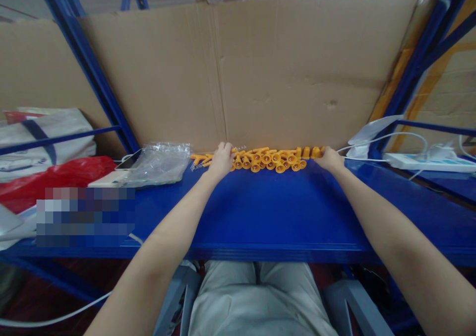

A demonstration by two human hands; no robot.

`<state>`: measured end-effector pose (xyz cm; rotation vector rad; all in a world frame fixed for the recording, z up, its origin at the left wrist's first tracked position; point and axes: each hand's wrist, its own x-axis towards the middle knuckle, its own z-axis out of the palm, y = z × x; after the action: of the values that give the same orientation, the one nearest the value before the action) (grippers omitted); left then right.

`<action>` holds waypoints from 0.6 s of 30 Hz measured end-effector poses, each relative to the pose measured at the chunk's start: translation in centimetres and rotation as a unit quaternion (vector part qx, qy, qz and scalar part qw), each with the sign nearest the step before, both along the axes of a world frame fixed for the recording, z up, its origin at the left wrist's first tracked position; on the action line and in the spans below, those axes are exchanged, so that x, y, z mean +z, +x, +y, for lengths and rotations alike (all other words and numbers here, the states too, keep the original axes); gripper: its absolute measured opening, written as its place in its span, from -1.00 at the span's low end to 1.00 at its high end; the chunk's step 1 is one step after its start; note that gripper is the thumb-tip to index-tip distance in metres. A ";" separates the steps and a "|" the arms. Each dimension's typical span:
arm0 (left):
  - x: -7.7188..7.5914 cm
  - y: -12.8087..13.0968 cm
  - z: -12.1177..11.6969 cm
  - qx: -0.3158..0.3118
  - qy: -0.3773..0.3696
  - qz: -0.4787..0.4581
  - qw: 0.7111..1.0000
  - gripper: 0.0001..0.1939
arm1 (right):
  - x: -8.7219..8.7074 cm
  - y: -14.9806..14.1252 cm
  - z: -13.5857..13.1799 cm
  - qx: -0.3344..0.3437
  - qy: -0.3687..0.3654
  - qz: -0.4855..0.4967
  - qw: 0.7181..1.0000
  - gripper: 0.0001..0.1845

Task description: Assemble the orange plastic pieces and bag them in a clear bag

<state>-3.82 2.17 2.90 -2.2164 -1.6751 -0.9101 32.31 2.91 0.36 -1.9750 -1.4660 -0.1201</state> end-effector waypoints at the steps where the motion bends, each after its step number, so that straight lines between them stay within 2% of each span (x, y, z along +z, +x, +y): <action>1: -0.1 0.0 0.1 -0.001 0.002 0.006 1.000 -0.84 | 0.4 -0.5 -0.3 -0.022 -0.015 -0.005 1.000 -0.83; 3: -0.3 0.0 0.2 -0.002 0.010 0.015 1.000 -0.85 | 1.2 -1.5 -0.6 -0.035 -0.017 -0.020 0.999 -0.78; 7: -0.4 0.1 0.2 0.003 0.031 0.037 0.999 -0.83 | 2.1 -3.1 -0.5 0.021 0.051 -0.055 0.997 -0.72; 12: -0.2 0.4 -0.5 0.006 0.008 0.130 0.991 -0.79 | 2.2 -5.3 -0.5 0.144 0.105 -0.118 0.977 -0.71; 18: -0.4 0.6 -1.1 -0.013 -0.041 0.228 0.973 -0.73 | 2.1 -8.2 -1.5 0.302 0.093 -0.199 0.928 -0.76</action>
<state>-3.19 1.10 2.50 -2.2785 -1.4864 -0.2998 24.13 1.39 2.45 -1.3182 -2.1739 -0.3874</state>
